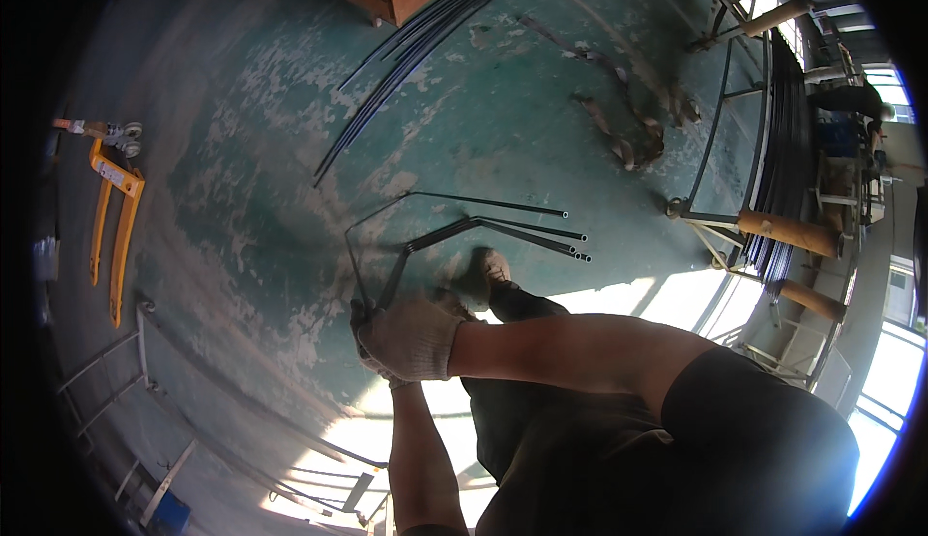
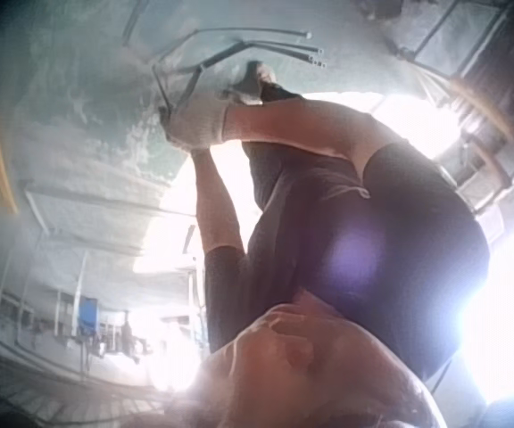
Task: The person retrieves metal rods from a rack, places them into a bending machine, and operates the machine to bend the rods. The person then removes the bent rods and stacks them on a wooden table.
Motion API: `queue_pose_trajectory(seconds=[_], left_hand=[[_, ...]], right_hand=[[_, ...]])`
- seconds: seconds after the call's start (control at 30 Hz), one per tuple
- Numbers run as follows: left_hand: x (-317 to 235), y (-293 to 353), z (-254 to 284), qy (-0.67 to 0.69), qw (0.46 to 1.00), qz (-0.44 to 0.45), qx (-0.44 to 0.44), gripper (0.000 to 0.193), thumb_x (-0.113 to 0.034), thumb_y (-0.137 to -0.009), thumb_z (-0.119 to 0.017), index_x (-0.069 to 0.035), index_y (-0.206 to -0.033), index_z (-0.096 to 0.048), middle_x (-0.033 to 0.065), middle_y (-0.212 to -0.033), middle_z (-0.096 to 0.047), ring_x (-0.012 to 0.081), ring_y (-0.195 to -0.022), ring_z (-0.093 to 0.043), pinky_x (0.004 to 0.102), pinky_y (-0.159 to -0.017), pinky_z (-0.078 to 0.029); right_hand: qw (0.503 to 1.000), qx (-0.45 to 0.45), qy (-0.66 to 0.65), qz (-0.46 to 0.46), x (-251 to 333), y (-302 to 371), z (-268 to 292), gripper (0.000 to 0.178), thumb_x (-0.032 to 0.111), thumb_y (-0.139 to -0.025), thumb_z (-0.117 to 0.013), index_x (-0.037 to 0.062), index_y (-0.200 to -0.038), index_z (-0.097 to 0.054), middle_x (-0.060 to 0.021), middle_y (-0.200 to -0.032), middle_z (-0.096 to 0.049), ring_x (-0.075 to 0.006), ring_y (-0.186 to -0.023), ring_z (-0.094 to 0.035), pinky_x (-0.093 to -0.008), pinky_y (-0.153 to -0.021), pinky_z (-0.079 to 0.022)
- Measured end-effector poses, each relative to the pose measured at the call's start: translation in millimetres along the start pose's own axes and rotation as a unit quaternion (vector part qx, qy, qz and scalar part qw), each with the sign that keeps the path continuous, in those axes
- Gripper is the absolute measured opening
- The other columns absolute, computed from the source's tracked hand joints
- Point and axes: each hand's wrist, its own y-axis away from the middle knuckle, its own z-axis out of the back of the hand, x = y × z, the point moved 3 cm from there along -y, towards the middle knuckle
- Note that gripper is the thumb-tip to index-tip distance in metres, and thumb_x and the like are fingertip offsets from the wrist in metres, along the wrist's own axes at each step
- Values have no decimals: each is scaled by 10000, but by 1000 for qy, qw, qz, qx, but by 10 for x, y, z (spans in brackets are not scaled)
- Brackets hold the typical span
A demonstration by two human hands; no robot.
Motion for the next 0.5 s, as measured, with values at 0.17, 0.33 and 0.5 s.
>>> queue_pose_trajectory(seconds=[0.17, 0.33, 0.5], left_hand=[[-124, -87, -54, 177, 984, 16, -14, 415, -200, -1163, -660, 27, -1508, -710, 147, -1437, -773, 261, -1254, -761, 384, -1099, -619], [-410, -128, 95, 275, 957, -87, 22, 282, -65, -1154, -663, 34, -1408, -735, 119, -1352, -774, 239, -1166, -745, 366, -1046, -609], [-543, -177, 31, 347, 938, -11, 8, 221, 30, -1130, -664, 29, -1336, -745, 107, -1316, -776, 231, -1174, -736, 352, -1043, -606]], right_hand=[[994, 109, 19, -1, 300, 260, 725, 397, 377, -1174, -619, 120, -1463, -710, -103, -1414, -759, -289, -1382, -671, -476, -1159, -539], [981, -156, 116, -29, -371, 681, 1863, 420, 474, -1085, -767, 124, -1316, -797, -149, -1208, -808, -349, -1171, -785, -517, -975, -626], [902, 75, 251, -343, -1698, 970, 2449, 391, 323, -1033, -775, 91, -1345, -814, -208, -1213, -853, -395, -1161, -825, -548, -982, -647]])
